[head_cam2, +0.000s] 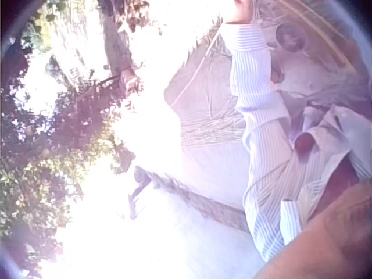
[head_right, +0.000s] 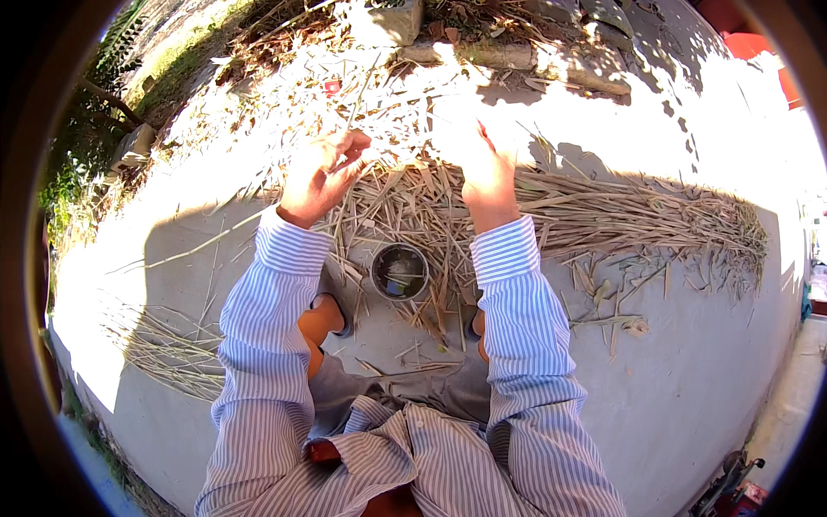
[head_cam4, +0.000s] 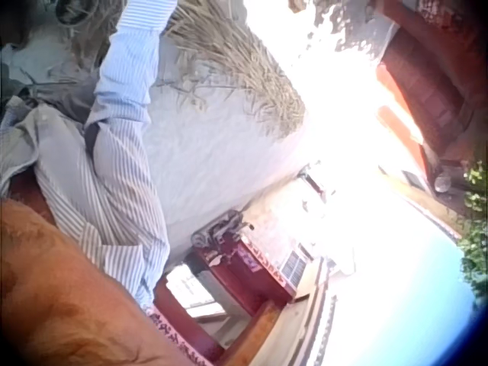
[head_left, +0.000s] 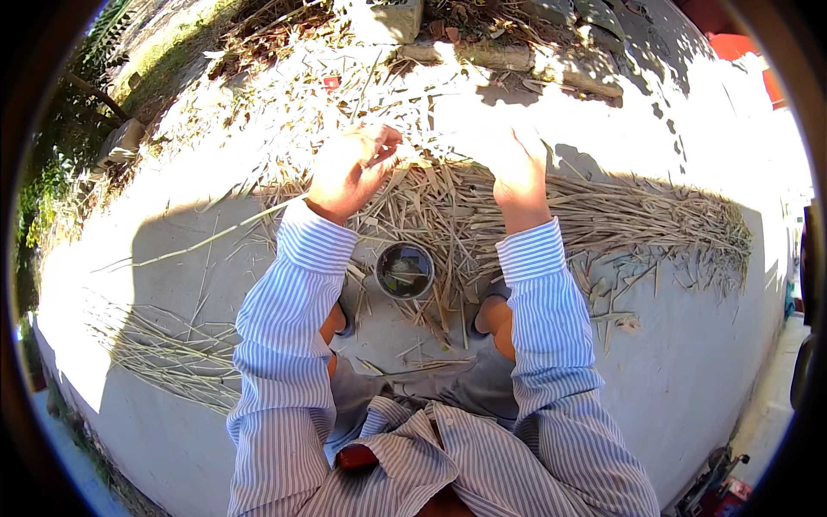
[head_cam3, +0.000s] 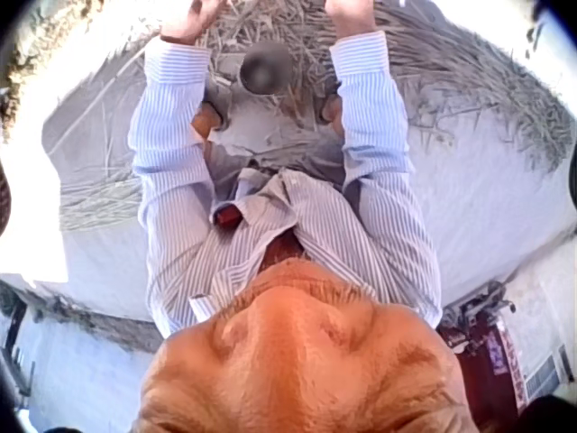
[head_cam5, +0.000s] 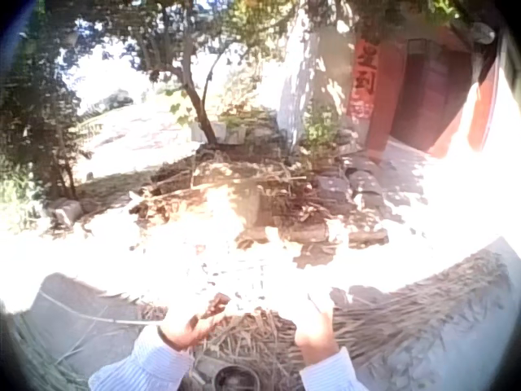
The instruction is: The person sits on a concrete surface outdoors and repeatedly picks up dried plant stalks, strips them by hand, and places the processed pieces into a metal bowl. The person continues this repetitive manual processing throughout the clip.
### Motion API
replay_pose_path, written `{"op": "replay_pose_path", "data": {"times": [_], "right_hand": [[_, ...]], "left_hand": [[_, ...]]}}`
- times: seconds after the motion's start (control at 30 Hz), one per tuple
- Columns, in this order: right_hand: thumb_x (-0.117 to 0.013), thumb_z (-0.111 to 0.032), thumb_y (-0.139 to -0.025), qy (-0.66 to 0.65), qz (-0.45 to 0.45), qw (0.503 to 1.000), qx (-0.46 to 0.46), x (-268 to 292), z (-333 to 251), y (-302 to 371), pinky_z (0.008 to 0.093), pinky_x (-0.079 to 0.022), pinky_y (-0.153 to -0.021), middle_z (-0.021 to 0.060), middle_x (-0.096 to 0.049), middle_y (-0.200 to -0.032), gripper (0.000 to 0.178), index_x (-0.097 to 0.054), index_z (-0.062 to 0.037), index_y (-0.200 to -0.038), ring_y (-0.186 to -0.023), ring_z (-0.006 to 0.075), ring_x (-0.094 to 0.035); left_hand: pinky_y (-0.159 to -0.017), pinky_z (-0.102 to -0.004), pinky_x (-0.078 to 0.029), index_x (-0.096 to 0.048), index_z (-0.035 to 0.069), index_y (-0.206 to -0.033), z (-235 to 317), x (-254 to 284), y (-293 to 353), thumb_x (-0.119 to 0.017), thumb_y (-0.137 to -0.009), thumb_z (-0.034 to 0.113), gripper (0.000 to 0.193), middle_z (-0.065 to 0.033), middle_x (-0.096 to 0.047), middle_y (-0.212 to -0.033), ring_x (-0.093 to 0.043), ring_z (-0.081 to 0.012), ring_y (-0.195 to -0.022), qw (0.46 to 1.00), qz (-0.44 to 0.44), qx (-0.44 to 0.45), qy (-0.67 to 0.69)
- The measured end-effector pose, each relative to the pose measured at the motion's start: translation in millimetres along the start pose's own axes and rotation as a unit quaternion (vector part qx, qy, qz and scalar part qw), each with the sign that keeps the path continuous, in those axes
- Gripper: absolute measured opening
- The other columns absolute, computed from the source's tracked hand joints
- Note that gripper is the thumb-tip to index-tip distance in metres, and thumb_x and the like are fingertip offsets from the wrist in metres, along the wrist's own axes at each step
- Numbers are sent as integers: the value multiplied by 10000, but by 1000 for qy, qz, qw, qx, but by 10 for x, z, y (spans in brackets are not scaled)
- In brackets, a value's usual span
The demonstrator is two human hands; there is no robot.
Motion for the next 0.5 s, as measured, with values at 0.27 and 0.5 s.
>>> {"op": "replay_pose_path", "data": {"times": [0.27, 0.5], "right_hand": [[-657, -130, -853, 162, 87, 981, 64, 623, 137, -122, 246, -310, -499, -34, -349, -574, 389, -373, -113, -587, -536, 82, -353], [-597, -155, -857, 279, 197, 938, -58, 182, 135, 72, 255, -396, -503, 73, -521, -611, 269, -434, -53, -670, -503, 147, -470]], "left_hand": [[-577, -382, -468, -545, 64, -778, 174, -130, 99, -627, -726, 97, 103, -74, -632, -645, -633, -255, -614, 994, 29, -72, -79], [-622, -388, -406, -549, 65, -795, 195, -119, 158, -623, -656, 156, 181, -70, -613, -670, -612, -244, -654, 942, -69, -17, -327]]}}
Point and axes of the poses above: each hand's wrist, its own y-axis away from the middle knuckle, its own x-axis out of the back of the hand, z = x × y, the point moved 6 cm from there along -y, towards the middle knuckle
